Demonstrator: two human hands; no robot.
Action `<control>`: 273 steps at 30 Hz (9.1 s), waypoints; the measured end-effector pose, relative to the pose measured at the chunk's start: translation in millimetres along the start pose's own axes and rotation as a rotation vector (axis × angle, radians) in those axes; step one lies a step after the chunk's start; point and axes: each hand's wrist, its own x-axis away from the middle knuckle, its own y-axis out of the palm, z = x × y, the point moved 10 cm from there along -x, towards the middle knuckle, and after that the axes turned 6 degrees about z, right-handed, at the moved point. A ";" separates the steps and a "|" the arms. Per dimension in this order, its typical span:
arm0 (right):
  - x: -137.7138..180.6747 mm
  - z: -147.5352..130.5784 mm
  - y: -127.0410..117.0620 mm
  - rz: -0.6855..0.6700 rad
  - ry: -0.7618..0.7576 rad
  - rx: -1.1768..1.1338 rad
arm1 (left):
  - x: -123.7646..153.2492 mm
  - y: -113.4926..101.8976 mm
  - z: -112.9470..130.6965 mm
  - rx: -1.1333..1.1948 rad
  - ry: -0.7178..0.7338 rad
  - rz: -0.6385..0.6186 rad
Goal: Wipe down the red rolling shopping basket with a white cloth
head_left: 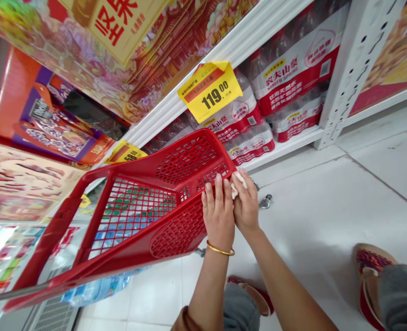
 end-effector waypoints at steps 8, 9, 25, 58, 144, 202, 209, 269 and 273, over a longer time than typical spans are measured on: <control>20.9 23.7 9.5 -0.013 -0.034 0.079 | -4.6 0.9 3.4 -0.033 -0.024 -0.031; 25.4 28.7 8.9 -0.009 -0.019 0.082 | -4.6 0.8 3.8 -0.034 -0.025 -0.031; 41.1 62.7 0.9 0.052 0.255 0.040 | -6.9 1.9 2.3 0.011 -0.120 -0.017; -14.1 -48.9 -7.8 -0.429 -0.143 -0.133 | 0.4 -57.2 -7.4 0.050 -0.253 -0.043; 59.8 -69.8 -61.2 -0.108 0.422 -0.335 | 22.3 -89.1 24.8 0.548 0.889 -0.754; 86.3 -27.9 -73.6 -0.043 0.568 -0.181 | 32.9 -84.2 29.4 0.378 0.250 -0.827; 103.4 -5.5 -69.4 -0.014 0.718 -0.270 | 25.1 -61.1 14.6 0.197 -0.071 -0.635; 156.2 -12.9 -62.9 -0.119 0.434 -0.056 | 62.2 -107.2 32.1 0.124 0.211 -0.325; 158.3 -9.2 -63.8 -0.102 0.495 -0.063 | 62.6 -108.7 30.4 0.130 0.190 -0.305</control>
